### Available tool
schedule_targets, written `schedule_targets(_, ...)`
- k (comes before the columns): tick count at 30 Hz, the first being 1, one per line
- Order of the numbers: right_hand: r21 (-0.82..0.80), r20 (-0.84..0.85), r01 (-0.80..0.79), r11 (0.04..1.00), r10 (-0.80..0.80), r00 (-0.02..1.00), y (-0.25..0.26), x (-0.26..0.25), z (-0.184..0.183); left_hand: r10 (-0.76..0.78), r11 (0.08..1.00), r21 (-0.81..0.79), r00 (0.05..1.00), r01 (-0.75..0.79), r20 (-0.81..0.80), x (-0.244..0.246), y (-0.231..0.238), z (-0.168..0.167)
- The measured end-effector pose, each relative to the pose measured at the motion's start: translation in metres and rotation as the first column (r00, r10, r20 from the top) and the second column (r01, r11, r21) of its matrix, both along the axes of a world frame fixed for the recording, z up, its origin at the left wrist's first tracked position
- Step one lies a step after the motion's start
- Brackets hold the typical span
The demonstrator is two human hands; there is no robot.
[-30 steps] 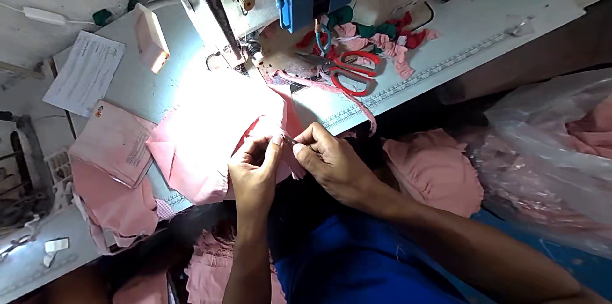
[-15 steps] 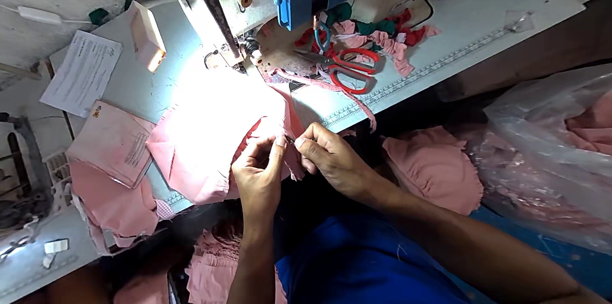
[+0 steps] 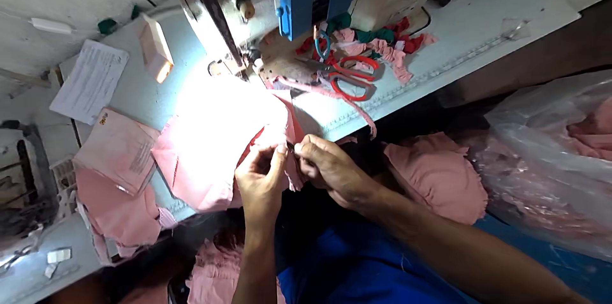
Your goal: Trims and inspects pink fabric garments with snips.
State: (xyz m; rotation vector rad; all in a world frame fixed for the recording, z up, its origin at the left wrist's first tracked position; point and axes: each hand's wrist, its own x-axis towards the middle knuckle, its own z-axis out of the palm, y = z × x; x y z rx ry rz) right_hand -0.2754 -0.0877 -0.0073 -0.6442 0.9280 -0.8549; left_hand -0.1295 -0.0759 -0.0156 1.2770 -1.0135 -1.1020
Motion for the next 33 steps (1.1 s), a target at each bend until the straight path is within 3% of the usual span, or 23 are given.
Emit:
schedule_targets(4, -0.112, -0.064, 0.042, 0.993, -0.049, 0.997, -0.002, 0.004, -0.002, 0.016, 0.999, -0.044, 1.000, -0.016, -0.017, -0.002, -0.003, -0.001)
schedule_targets(8, -0.102, 0.000, 0.049, 0.994, -0.049, 0.999, -0.005, 0.006, -0.005, 0.015, 0.999, -0.028, 0.998, -0.016, -0.056, 0.001, -0.006, -0.003)
schedule_targets(13, -0.141, -0.008, 0.049, 0.989, -0.051, 0.999, -0.005, 0.006, -0.008, 0.042, 0.998, -0.052, 0.999, -0.041, 0.005, -0.001, -0.004, -0.001)
schedule_targets(15, -0.215, -0.093, 0.034, 0.976, -0.055, 0.994, -0.003, 0.004, -0.009, 0.050, 0.997, -0.066, 0.998, -0.048, 0.025, 0.000, -0.002, -0.001)
schedule_targets(17, -0.387, -0.382, -0.031, 0.922, -0.130, 0.915, -0.001, 0.000, -0.008, 0.052, 0.996, -0.070, 0.998, -0.049, 0.034, 0.004, -0.001, -0.002)
schedule_targets(19, -0.540, -0.606, -0.144, 0.829, -0.265, 0.750, -0.002, 0.000, -0.010, 0.040, 0.997, -0.064, 0.998, -0.037, 0.048, 0.006, 0.000, -0.002)
schedule_targets(22, -0.619, -0.689, -0.273, 0.736, -0.344, 0.638, -0.009, -0.001, -0.012, 0.001, 0.998, -0.068, 0.999, 0.002, 0.042, 0.007, 0.002, -0.004)
schedule_targets(25, -0.647, -0.688, -0.286, 0.707, -0.380, 0.618, -0.014, 0.001, -0.009, -0.036, 0.994, -0.100, 0.998, 0.041, 0.057, 0.010, 0.003, -0.004)
schedule_targets(26, -0.654, -0.688, -0.285, 0.701, -0.395, 0.610, -0.014, 0.002, -0.008, -0.015, 0.990, -0.135, 0.991, 0.033, 0.131, 0.013, 0.002, -0.004)
schedule_targets(27, -0.666, -0.690, -0.293, 0.686, -0.418, 0.591, -0.015, 0.003, -0.008, 0.057, 0.982, -0.190, 0.956, -0.002, 0.287, 0.017, 0.000, -0.008)
schedule_targets(29, -0.670, -0.708, -0.333, 0.664, -0.436, 0.556, -0.015, 0.002, -0.008, 0.251, 0.953, -0.294, 0.727, -0.070, 0.639, 0.029, -0.007, -0.021)
schedule_targets(31, -0.649, -0.738, -0.396, 0.649, -0.413, 0.534, -0.015, 0.003, -0.005, 0.273, 0.957, -0.284, 0.491, -0.054, 0.828, 0.040, -0.014, -0.026)
schedule_targets(33, -0.642, -0.760, -0.471, 0.606, -0.417, 0.499, -0.014, 0.004, -0.004, 0.292, 0.952, -0.306, 0.340, -0.012, 0.894, 0.050, -0.021, -0.024)
